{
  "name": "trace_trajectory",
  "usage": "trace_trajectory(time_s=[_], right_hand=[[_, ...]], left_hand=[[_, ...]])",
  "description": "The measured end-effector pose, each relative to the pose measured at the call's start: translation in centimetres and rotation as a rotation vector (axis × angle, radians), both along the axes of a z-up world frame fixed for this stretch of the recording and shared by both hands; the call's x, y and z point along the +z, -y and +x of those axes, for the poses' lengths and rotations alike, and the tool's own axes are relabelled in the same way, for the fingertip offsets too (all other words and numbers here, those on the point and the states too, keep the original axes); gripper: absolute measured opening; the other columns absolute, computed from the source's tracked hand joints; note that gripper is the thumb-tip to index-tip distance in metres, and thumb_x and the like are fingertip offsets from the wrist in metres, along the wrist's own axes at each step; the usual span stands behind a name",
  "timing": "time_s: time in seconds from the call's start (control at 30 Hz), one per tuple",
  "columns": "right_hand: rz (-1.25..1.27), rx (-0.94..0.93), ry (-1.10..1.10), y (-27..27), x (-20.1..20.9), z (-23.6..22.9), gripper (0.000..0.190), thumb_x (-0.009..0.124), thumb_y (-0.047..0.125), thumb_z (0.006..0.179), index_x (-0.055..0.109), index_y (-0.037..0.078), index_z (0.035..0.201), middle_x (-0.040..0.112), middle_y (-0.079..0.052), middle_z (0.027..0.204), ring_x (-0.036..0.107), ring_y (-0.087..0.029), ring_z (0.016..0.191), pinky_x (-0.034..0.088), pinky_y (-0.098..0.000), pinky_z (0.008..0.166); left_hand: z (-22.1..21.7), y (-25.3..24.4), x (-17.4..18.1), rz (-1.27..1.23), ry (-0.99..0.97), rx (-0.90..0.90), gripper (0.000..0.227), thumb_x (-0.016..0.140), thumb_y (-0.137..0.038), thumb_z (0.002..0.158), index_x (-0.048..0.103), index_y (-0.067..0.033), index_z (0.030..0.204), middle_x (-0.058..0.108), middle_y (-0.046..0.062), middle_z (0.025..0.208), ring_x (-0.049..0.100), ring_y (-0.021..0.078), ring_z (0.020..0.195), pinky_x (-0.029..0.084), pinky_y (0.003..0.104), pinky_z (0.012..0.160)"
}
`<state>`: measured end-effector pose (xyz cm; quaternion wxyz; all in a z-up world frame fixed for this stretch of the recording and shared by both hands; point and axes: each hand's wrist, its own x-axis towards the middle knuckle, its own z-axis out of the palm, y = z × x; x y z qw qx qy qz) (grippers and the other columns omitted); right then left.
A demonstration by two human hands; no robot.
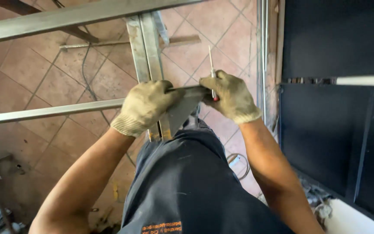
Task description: Marking metal beams using a speed square and a pencil for assembly
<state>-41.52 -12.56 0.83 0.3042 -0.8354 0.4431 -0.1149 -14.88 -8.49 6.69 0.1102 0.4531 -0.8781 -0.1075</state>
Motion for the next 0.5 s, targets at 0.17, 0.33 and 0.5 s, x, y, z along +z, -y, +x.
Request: trace_trajectory(time_s=[0.17,0.33,0.5], right_hand=[[-0.019,-0.093,0.185,-1.7,-1.8,0.7,0.044,0.092,0.028,0.072,0.073,0.031,0.111,0.063,-0.001,0.103,0.073,-0.027,0.096,0.059,-0.0436,0.08],[0.18,-0.278,0.253,-1.9,0.5,0.0,0.03,0.091,0.018,0.076,0.077,0.022,0.103,0.067,-0.005,0.095,0.072,-0.026,0.094,0.057,-0.0388,0.081],[0.519,-0.45,0.165,-1.4,4.5,-0.5,0.018,0.084,0.015,0.082,0.078,0.016,0.098,0.072,-0.007,0.088,0.067,-0.016,0.088,0.053,-0.0359,0.082]], left_hand=[[0.3,0.1,1.7,0.253,-0.266,0.005,0.028,0.064,-0.021,0.094,0.067,-0.0234,0.122,0.068,0.015,0.102,0.073,0.0389,0.085,0.059,0.052,0.063],[-0.8,1.4,0.4,0.445,-0.136,0.031,0.048,0.076,-0.037,0.084,0.06,-0.0239,0.128,0.067,0.011,0.102,0.073,0.0345,0.091,0.061,0.05,0.072],[-2.4,-0.1,-2.7,0.368,0.094,0.068,0.083,0.085,-0.06,0.071,0.055,-0.0187,0.136,0.067,0.008,0.098,0.075,0.0306,0.079,0.062,0.048,0.063]])
